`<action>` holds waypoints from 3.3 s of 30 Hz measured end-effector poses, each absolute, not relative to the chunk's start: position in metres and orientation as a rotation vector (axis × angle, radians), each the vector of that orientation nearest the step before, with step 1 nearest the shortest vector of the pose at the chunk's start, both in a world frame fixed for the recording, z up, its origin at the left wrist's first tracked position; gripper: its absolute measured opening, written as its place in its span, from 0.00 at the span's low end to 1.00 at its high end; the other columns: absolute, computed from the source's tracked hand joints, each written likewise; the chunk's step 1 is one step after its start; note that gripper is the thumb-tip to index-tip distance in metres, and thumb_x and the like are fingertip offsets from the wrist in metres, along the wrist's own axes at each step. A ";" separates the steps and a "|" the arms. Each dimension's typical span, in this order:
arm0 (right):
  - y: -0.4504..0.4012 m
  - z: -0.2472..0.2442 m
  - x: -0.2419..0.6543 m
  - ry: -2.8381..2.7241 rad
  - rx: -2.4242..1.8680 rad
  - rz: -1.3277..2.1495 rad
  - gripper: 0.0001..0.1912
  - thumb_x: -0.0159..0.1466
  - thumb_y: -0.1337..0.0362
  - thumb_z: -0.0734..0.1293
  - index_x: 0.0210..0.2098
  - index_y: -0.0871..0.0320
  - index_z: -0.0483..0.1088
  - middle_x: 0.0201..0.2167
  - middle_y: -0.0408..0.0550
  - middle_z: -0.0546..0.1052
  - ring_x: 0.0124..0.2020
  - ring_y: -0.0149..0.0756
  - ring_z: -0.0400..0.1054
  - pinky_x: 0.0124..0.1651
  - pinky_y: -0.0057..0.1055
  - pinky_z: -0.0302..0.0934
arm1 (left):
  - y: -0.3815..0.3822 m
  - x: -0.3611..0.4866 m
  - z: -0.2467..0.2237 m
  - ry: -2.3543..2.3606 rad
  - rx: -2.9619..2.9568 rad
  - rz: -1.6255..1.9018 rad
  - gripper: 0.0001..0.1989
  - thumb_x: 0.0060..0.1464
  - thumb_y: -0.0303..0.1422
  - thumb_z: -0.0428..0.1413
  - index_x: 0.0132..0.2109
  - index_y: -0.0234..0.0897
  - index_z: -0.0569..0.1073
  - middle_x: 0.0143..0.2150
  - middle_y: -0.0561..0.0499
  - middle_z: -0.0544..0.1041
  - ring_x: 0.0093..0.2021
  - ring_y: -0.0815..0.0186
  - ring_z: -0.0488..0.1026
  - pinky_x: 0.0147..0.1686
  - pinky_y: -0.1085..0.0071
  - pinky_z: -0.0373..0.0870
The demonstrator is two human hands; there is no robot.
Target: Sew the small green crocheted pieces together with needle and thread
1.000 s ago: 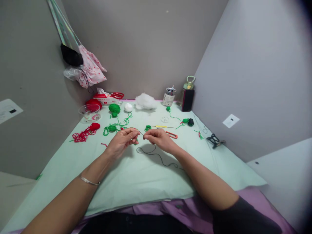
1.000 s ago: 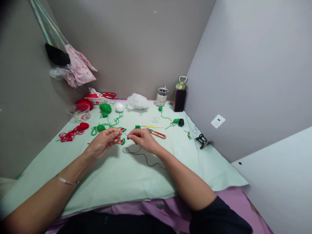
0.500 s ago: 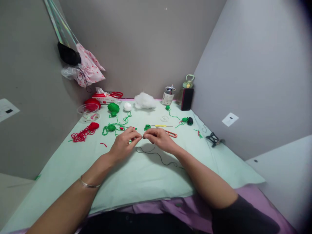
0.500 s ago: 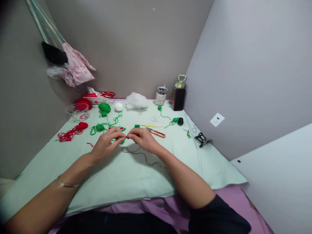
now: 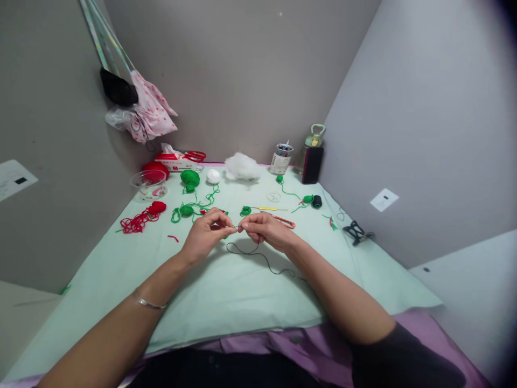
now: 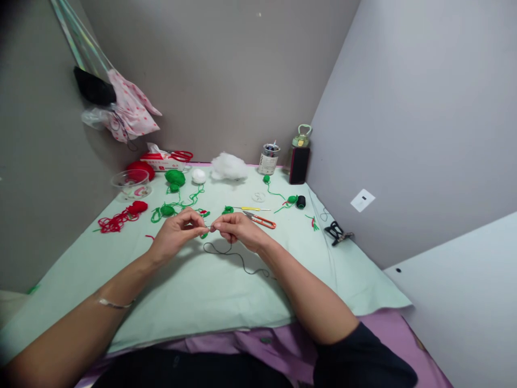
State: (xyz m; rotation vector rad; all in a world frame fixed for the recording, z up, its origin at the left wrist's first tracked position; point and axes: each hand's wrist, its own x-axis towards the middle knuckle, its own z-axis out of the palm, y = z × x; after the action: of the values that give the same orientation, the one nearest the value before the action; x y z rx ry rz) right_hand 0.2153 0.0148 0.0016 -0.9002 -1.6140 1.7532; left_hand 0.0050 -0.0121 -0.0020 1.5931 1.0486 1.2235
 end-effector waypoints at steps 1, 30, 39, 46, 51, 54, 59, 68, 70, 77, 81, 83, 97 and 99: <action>0.014 0.001 0.215 -1.625 -0.895 1.742 0.18 0.60 0.52 0.73 0.36 0.63 0.76 0.17 0.35 0.63 0.19 0.24 0.52 0.24 0.26 0.42 | -0.012 0.005 -0.001 1.026 1.579 1.217 0.10 0.47 0.36 0.68 0.29 0.37 0.75 0.33 0.53 0.69 0.33 0.68 0.69 0.35 0.70 0.68; 0.087 -0.013 0.344 -1.584 -1.811 0.127 0.18 0.66 0.76 0.59 0.51 0.63 0.75 0.52 0.61 0.73 0.47 0.42 0.65 0.46 0.35 0.54 | -0.014 0.002 0.008 0.909 1.530 0.973 0.09 0.56 0.38 0.63 0.39 0.39 0.75 0.35 0.51 0.77 0.37 0.65 0.74 0.41 0.67 0.70; 0.093 -0.033 0.360 -1.456 -1.746 0.148 0.06 0.62 0.76 0.66 0.34 0.62 0.73 0.35 0.52 0.70 0.32 0.32 0.56 0.36 0.34 0.46 | -0.015 0.002 0.005 0.832 1.485 0.963 0.09 0.59 0.39 0.61 0.42 0.38 0.76 0.35 0.51 0.77 0.37 0.64 0.75 0.42 0.67 0.71; 0.087 -0.002 0.323 -1.409 -1.533 0.447 0.18 0.67 0.54 0.63 0.46 0.62 0.73 0.33 0.51 0.77 0.31 0.34 0.69 0.35 0.32 0.62 | -0.016 0.001 0.004 0.807 1.443 0.959 0.11 0.61 0.41 0.59 0.43 0.38 0.75 0.28 0.55 0.71 0.28 0.69 0.69 0.35 0.70 0.68; 0.042 0.015 0.253 -1.452 -0.947 1.216 0.27 0.58 0.51 0.75 0.52 0.58 0.73 0.44 0.53 0.81 0.39 0.38 0.77 0.44 0.37 0.71 | -0.013 0.004 -0.004 0.786 1.333 0.929 0.15 0.58 0.42 0.62 0.45 0.36 0.73 0.30 0.53 0.76 0.29 0.68 0.72 0.36 0.69 0.70; 0.020 0.019 0.226 -1.533 -0.808 1.295 0.24 0.58 0.54 0.76 0.51 0.56 0.74 0.49 0.54 0.80 0.45 0.40 0.77 0.45 0.37 0.72 | -0.012 0.006 -0.009 0.772 1.257 0.939 0.17 0.56 0.41 0.65 0.48 0.37 0.73 0.33 0.52 0.78 0.33 0.67 0.76 0.41 0.68 0.72; 0.008 0.017 0.212 -1.670 -0.772 1.180 0.19 0.62 0.59 0.74 0.51 0.55 0.73 0.49 0.52 0.80 0.49 0.41 0.76 0.52 0.39 0.70 | -0.014 0.008 -0.005 0.760 1.107 0.980 0.17 0.55 0.41 0.66 0.45 0.37 0.74 0.36 0.52 0.77 0.34 0.68 0.77 0.43 0.68 0.73; -0.015 0.053 0.236 -2.115 -1.076 0.538 0.05 0.68 0.63 0.67 0.39 0.55 0.76 0.38 0.47 0.79 0.36 0.34 0.71 0.40 0.32 0.62 | -0.009 0.004 -0.005 0.809 0.948 1.093 0.14 0.53 0.39 0.68 0.40 0.37 0.74 0.39 0.53 0.77 0.38 0.68 0.78 0.45 0.69 0.74; -0.024 0.063 0.248 -2.343 -1.185 0.449 0.07 0.69 0.67 0.65 0.36 0.56 0.76 0.35 0.46 0.79 0.34 0.33 0.70 0.38 0.31 0.58 | -0.008 0.003 -0.006 0.812 0.921 1.101 0.13 0.53 0.37 0.68 0.40 0.37 0.73 0.38 0.53 0.77 0.40 0.66 0.79 0.46 0.68 0.74; -0.072 0.051 0.277 -3.109 -1.553 0.178 0.10 0.65 0.76 0.63 0.31 0.59 0.72 0.33 0.50 0.77 0.30 0.35 0.68 0.29 0.33 0.42 | -0.006 0.001 -0.002 0.761 0.827 1.104 0.09 0.54 0.30 0.64 0.40 0.36 0.73 0.36 0.50 0.80 0.39 0.64 0.81 0.44 0.67 0.77; -0.086 0.027 0.285 -3.125 -1.609 0.024 0.12 0.64 0.79 0.61 0.33 0.59 0.72 0.33 0.50 0.76 0.28 0.35 0.68 0.27 0.34 0.39 | -0.006 0.002 -0.002 0.717 0.766 1.102 0.06 0.56 0.28 0.62 0.40 0.36 0.73 0.35 0.51 0.79 0.38 0.64 0.82 0.46 0.66 0.78; -0.086 0.024 0.284 -3.098 -1.588 0.010 0.13 0.64 0.80 0.60 0.33 0.59 0.71 0.33 0.51 0.76 0.27 0.34 0.66 0.27 0.34 0.39 | -0.006 0.002 -0.003 0.698 0.744 1.106 0.05 0.56 0.27 0.62 0.40 0.36 0.74 0.36 0.51 0.80 0.39 0.64 0.82 0.48 0.65 0.78; -0.027 0.059 0.217 -1.644 -0.762 1.593 0.07 0.60 0.62 0.74 0.37 0.58 0.78 0.31 0.46 0.78 0.29 0.30 0.68 0.33 0.31 0.65 | -0.005 0.000 0.004 0.631 0.634 1.149 0.01 0.59 0.27 0.59 0.39 0.35 0.75 0.39 0.49 0.80 0.38 0.66 0.80 0.45 0.69 0.80; -0.018 0.051 0.208 -1.560 -0.742 1.518 0.11 0.56 0.63 0.76 0.38 0.57 0.79 0.34 0.47 0.79 0.31 0.31 0.69 0.36 0.31 0.66 | -0.005 0.000 0.006 0.622 0.630 1.150 0.01 0.60 0.27 0.58 0.38 0.34 0.75 0.38 0.48 0.80 0.38 0.66 0.80 0.45 0.69 0.80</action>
State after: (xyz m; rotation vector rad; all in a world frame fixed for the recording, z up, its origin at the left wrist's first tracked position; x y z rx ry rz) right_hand 0.2081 -0.0175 0.0511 -0.7424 -1.5596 1.5180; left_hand -0.0005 -0.0048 0.0058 0.6302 0.6217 1.1504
